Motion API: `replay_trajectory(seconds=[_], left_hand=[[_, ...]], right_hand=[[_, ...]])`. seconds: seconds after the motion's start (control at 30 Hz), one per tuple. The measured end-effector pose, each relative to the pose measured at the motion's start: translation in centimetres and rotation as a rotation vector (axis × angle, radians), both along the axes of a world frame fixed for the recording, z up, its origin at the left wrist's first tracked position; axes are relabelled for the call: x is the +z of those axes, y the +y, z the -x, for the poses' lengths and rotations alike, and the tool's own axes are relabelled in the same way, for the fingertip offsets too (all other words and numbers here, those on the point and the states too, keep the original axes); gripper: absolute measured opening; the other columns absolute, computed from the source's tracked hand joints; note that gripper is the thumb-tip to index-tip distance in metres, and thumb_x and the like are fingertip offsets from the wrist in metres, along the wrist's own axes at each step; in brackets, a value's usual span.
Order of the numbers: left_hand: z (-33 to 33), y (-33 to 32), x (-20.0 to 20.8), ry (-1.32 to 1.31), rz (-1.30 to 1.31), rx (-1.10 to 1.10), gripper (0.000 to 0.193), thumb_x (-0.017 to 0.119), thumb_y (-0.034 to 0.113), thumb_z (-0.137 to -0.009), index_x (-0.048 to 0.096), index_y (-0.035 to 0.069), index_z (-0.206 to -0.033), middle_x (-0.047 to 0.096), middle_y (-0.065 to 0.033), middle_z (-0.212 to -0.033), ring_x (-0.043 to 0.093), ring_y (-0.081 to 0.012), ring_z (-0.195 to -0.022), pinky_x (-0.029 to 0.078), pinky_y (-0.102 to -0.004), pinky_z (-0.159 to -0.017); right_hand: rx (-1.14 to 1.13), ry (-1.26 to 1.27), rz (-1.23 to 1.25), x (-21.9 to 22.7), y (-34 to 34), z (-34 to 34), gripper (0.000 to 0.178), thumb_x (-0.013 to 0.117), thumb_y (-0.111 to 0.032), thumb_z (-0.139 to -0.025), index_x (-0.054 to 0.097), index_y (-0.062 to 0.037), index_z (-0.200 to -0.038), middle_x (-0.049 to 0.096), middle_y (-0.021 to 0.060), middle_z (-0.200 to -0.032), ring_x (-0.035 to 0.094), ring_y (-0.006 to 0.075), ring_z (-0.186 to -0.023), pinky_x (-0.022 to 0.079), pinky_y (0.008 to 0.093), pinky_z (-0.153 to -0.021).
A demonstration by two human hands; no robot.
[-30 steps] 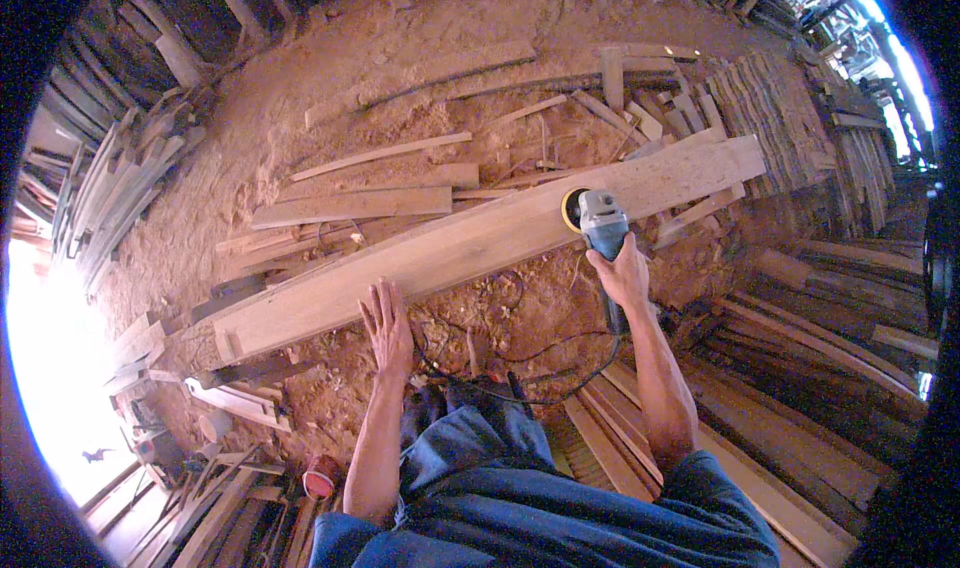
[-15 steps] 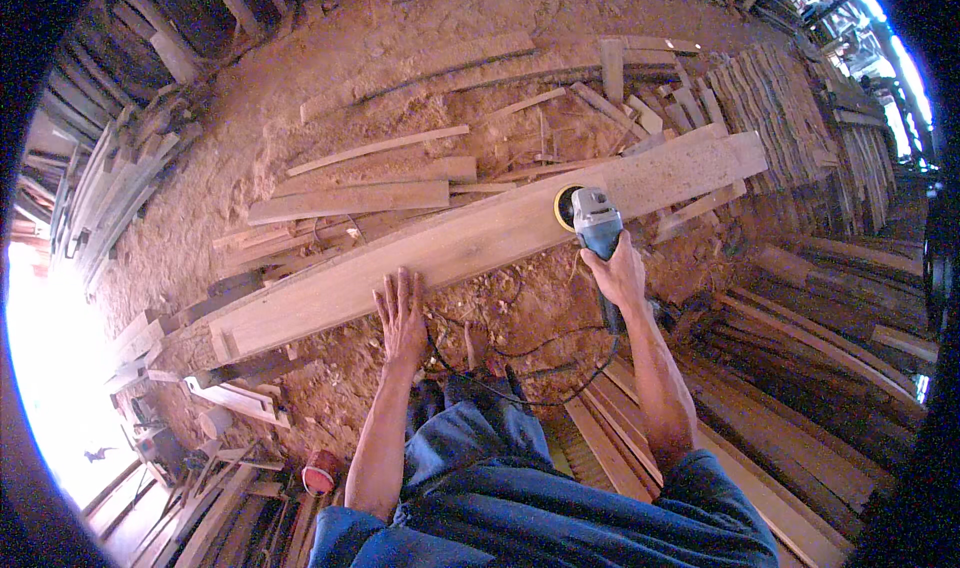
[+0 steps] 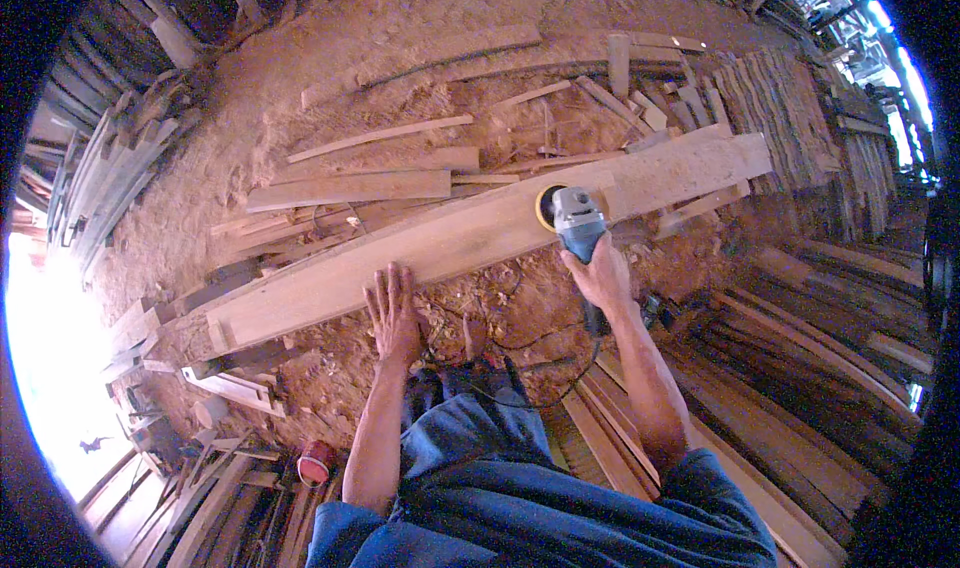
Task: The person uses a hand axe to shape a cylindrical wooden piece, striking it repeatedly to remove material. After shaping, the person uses an orbital sander to smooth the surface of a long wooden plank.
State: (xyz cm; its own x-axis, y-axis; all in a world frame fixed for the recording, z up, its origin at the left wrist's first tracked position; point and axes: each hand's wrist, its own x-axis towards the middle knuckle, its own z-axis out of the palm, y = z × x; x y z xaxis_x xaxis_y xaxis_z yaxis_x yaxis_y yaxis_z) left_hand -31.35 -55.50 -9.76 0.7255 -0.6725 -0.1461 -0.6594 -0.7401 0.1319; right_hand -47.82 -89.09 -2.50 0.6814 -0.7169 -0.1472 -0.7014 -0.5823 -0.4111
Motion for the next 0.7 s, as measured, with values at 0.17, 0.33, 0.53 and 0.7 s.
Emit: replay_trajectory(seconds=[0.17,0.33,0.53,0.7], left_hand=[[-0.8,3.6,0.4,-0.024,-0.031,0.102,0.084,0.059,0.021,-0.09,0.015,0.013,-0.161,0.008,-0.0122,-0.168,0.003,-0.0354,-0.154,0.0,-0.0562,-0.123],[-1.0,5.7,2.6,-0.016,-0.087,0.247,0.088,0.06,0.014,-0.087,0.011,0.012,-0.161,0.006,-0.014,-0.168,0.004,-0.0372,-0.154,0.001,-0.0561,-0.123],[-0.5,5.7,2.6,0.037,0.028,0.273,0.085,0.055,0.004,-0.087,0.012,0.011,-0.161,0.005,-0.0169,-0.167,0.004,-0.0398,-0.153,0.002,-0.0563,-0.123],[0.3,4.2,0.6,-0.012,0.019,0.206,0.079,0.049,0.004,-0.091,0.012,0.012,-0.161,0.005,-0.0157,-0.167,0.003,-0.0384,-0.154,0.002,-0.0565,-0.123]], right_hand=[[0.179,0.021,-0.064,0.8,5.2,-2.8,0.072,0.07,-0.047,-0.086,0.044,0.0087,-0.124,0.066,0.0307,-0.099,0.066,0.0493,-0.086,0.055,0.0549,-0.072],[0.353,-0.006,-0.133,1.8,11.7,-6.1,0.066,0.069,-0.043,-0.086,0.045,0.0086,-0.12,0.066,0.028,-0.095,0.068,0.045,-0.081,0.057,0.0533,-0.068],[0.373,0.024,-0.137,2.3,13.1,-7.4,0.061,0.069,-0.041,-0.087,0.046,0.007,-0.118,0.066,0.0271,-0.093,0.068,0.0442,-0.081,0.057,0.053,-0.068],[0.208,0.103,-0.144,2.3,8.8,-4.7,0.063,0.07,-0.041,-0.086,0.046,0.0065,-0.118,0.067,0.0285,-0.095,0.067,0.0461,-0.083,0.056,0.0554,-0.071]])
